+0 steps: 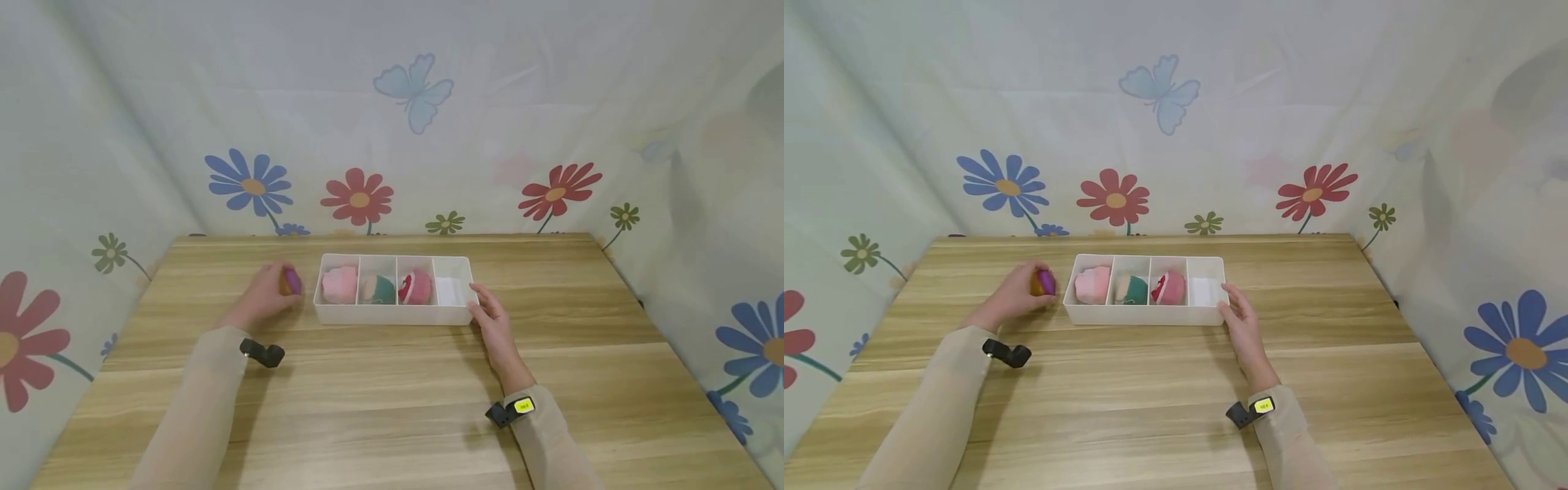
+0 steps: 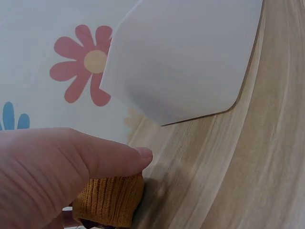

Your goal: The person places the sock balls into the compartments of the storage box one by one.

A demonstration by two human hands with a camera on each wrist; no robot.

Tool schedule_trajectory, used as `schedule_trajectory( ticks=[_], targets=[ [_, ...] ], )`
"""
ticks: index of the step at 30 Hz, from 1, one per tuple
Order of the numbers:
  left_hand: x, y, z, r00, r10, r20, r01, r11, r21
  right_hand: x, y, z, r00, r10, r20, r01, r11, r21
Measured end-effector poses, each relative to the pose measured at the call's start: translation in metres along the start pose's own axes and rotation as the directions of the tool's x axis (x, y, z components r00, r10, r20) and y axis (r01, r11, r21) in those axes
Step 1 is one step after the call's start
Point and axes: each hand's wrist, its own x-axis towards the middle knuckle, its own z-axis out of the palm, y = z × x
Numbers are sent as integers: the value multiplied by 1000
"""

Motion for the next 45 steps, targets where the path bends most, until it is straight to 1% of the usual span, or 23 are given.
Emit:
schedule_trajectory(
  ticks=[3, 8, 19, 26, 30, 32, 37, 45],
  targets=[
    [0, 0, 3, 1000, 2, -5, -1, 1000, 13, 0, 1, 0, 1000, -1, -3, 1, 1000, -1],
    [-2, 3, 6, 1000, -5, -27, 6, 1000, 25, -1, 3, 0, 1000, 20, -11, -20, 1000, -15],
    [-5, 9, 6, 998, -21, -63, 21, 1000, 12, -4, 4, 0, 1000, 28, -13, -29, 1000, -6],
    [-6, 14, 1, 992, 6, -126, -10, 1000, -29, -2, 3, 0, 999, 32, -11, -32, 999, -10],
    [-8, 22, -3, 986, 12, -165, -22, 998, -58, -1, 3, 1, 1000, 25, -14, -26, 999, -23],
    [-7, 26, -5, 983, 26, -184, -40, 997, -70, -1, 3, 1, 1000, 20, -15, -20, 1000, -23],
    [-5, 36, -8, 976, 70, -206, -86, 994, -72, -1, 4, 0, 1000, 6, -19, -7, 1000, -20],
    [-4, 48, -11, 973, 104, -208, -114, 993, -38, 0, 5, -2, 1000, 3, -16, -4, 1000, -17]
  ],
)
